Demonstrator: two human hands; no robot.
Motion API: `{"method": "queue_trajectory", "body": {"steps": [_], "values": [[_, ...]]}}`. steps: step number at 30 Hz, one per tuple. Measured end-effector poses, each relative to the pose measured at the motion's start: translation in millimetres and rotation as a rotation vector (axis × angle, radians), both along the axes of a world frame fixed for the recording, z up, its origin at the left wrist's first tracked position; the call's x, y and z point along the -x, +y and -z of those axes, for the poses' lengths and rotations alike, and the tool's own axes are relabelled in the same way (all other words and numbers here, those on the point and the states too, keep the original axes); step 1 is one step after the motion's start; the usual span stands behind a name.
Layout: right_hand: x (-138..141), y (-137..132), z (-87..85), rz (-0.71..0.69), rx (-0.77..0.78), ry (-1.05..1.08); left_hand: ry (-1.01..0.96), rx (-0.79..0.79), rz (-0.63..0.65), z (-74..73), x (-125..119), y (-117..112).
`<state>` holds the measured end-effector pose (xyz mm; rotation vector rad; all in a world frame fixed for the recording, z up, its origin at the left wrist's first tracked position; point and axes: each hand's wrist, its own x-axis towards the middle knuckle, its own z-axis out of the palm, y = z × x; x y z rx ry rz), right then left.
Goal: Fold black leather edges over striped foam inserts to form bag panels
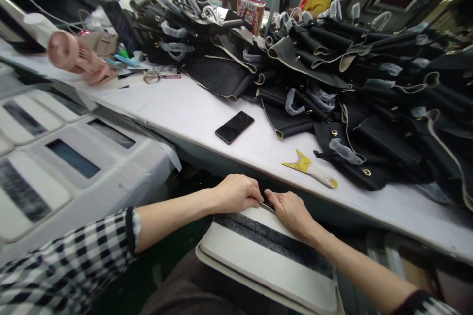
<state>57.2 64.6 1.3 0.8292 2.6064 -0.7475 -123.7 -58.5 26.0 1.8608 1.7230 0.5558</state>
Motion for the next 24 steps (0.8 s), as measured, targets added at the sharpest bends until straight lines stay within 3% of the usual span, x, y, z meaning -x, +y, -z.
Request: {"method": "queue_trajectory", "body": {"steps": [5,9,18,24], "values": [[13,-6,1.3,-0.014,0.041,-0.034,-0.296,0.099,-0.096,16.0,30,-17],[24,-11,3.7,-0.032,0.061,-0.057,-0.537,0.128,-0.173,30.6,38,-30],[41,-21,8.8,-0.099,-0.001,-0.094,-0.341,0.125,-0.185,19.9,40,-34],[52,-26,9.1,-0.123,0.009,-0.105,-0.529,0.164,-0.118,22.1,48,-39]]}}
